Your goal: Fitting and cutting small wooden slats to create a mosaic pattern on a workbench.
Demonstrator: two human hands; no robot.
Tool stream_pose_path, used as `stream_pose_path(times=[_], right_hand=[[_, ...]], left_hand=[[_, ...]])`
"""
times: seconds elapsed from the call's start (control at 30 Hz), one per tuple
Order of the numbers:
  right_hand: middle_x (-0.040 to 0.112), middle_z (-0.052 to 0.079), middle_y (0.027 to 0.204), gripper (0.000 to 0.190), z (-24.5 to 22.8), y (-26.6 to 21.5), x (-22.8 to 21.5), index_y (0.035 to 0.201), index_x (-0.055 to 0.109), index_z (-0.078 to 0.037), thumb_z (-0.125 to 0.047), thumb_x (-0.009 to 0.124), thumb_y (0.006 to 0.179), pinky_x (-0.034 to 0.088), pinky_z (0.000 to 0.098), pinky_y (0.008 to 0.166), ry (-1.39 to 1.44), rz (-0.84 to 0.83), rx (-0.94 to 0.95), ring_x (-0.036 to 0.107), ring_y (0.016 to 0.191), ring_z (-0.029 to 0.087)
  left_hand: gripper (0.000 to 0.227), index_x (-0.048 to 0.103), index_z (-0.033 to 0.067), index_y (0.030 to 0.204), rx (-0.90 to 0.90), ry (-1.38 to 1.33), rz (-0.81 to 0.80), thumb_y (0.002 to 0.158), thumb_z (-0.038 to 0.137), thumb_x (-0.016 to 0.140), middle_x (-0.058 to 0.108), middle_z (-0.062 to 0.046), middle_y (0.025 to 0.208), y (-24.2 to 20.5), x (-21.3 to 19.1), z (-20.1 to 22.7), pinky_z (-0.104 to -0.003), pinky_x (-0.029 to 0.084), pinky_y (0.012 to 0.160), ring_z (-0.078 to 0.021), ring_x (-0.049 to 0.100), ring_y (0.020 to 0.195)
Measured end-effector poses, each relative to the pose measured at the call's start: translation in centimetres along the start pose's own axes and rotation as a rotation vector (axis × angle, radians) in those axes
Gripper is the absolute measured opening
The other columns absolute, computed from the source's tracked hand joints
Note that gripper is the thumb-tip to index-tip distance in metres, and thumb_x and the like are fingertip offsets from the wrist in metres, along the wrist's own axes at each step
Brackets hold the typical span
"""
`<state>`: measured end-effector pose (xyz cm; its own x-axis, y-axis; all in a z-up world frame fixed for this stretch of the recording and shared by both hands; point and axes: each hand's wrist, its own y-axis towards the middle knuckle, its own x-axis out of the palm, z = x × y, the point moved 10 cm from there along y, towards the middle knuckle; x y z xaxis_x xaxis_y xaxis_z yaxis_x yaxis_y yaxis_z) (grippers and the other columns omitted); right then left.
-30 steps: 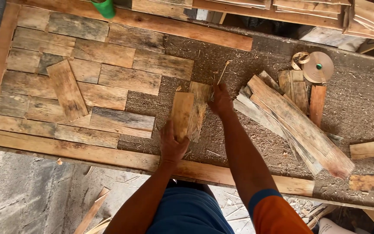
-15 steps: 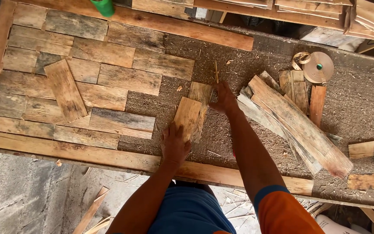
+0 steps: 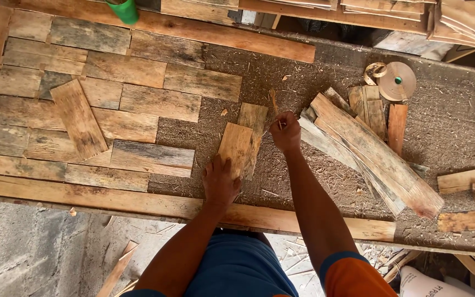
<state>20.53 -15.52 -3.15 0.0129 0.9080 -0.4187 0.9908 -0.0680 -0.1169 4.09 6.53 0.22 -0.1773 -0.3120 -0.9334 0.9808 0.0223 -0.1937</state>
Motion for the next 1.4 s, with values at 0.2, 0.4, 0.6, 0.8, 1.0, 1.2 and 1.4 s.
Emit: stream_pose_path(times=[0.2,0.4,0.6,0.8,1.0,1.2,1.4], right_hand=[[0.067,0.010,0.089,0.020,-2.5,-2.1,-4.9,0.103,0.056,-0.003,0.012,0.058,0.092,0.063,0.0246,0.062,0.295,0.206,-0.192,0.071,0.077,0.015],[0.075,0.013,0.103,0.024,-3.7,-8.8,-3.8,0.114,0.069,-0.006,0.006,0.055,0.099,0.065,0.0287,0.067,-0.320,0.020,-0.440,0.075,0.085,0.018],[0.073,0.010,0.115,0.026,-3.2,-15.7,-1.8,0.113,0.072,-0.017,-0.005,0.064,0.091,0.063,0.0422,0.079,-0.617,-0.290,-0.125,0.074,0.084,0.029],[0.071,0.011,0.112,0.025,-0.7,-19.1,0.7,0.119,0.068,-0.015,-0.021,0.071,0.095,0.059,0.0456,0.079,-0.686,-0.366,-0.184,0.071,0.093,0.034],[0.071,0.013,0.105,0.031,0.8,-19.7,0.8,0.120,0.068,-0.014,-0.004,0.063,0.091,0.058,0.0462,0.083,-0.760,-0.341,-0.240,0.071,0.094,0.034],[0.071,0.016,0.096,0.020,0.9,-19.8,1.0,0.110,0.066,-0.010,-0.004,0.064,0.091,0.057,0.0480,0.079,-0.757,-0.305,-0.359,0.069,0.086,0.035],[0.072,0.015,0.099,0.018,-5.6,-21.1,-6.6,0.108,0.062,-0.006,-0.003,0.068,0.092,0.062,0.0406,0.071,-0.321,0.048,-0.206,0.074,0.086,0.029]], left_hand=[[0.075,0.055,0.0087,0.138,-0.008,-0.013,0.004,0.075,0.041,0.081,0.043,-0.020,0.141,0.1,-1.0,0.3,-0.057,0.045,0.099,-0.0395,0.044,0.124],[0.089,0.046,0.0080,0.143,-0.069,-0.187,0.083,0.067,0.033,0.083,0.045,-0.020,0.140,0.1,-0.5,-1.0,-0.059,0.043,0.104,-0.0423,0.044,0.126],[0.108,0.030,0.0011,0.154,-0.173,-0.526,0.204,0.064,0.029,0.083,0.045,-0.026,0.147,1.0,0.5,-3.3,-0.060,0.035,0.112,-0.0453,0.041,0.133],[0.096,0.029,0.0061,0.159,-0.264,-0.921,0.204,0.076,0.020,0.075,0.048,-0.022,0.145,1.5,2.8,-4.8,-0.050,0.045,0.116,-0.0369,0.054,0.134],[0.087,0.036,0.0047,0.153,-0.354,-0.583,0.193,0.080,0.017,0.082,0.059,-0.018,0.138,0.0,0.9,-6.1,-0.053,0.045,0.105,-0.0375,0.056,0.125],[0.071,0.044,0.0033,0.152,-0.302,-0.707,0.260,0.086,0.012,0.069,0.062,-0.020,0.132,-0.8,2.5,-8.1,-0.046,0.052,0.103,-0.0321,0.062,0.118],[0.064,0.051,-0.0013,0.143,-0.144,-0.598,0.371,0.083,0.012,0.070,0.064,-0.022,0.124,-1.7,1.7,-7.7,-0.050,0.050,0.100,-0.0376,0.060,0.114]])
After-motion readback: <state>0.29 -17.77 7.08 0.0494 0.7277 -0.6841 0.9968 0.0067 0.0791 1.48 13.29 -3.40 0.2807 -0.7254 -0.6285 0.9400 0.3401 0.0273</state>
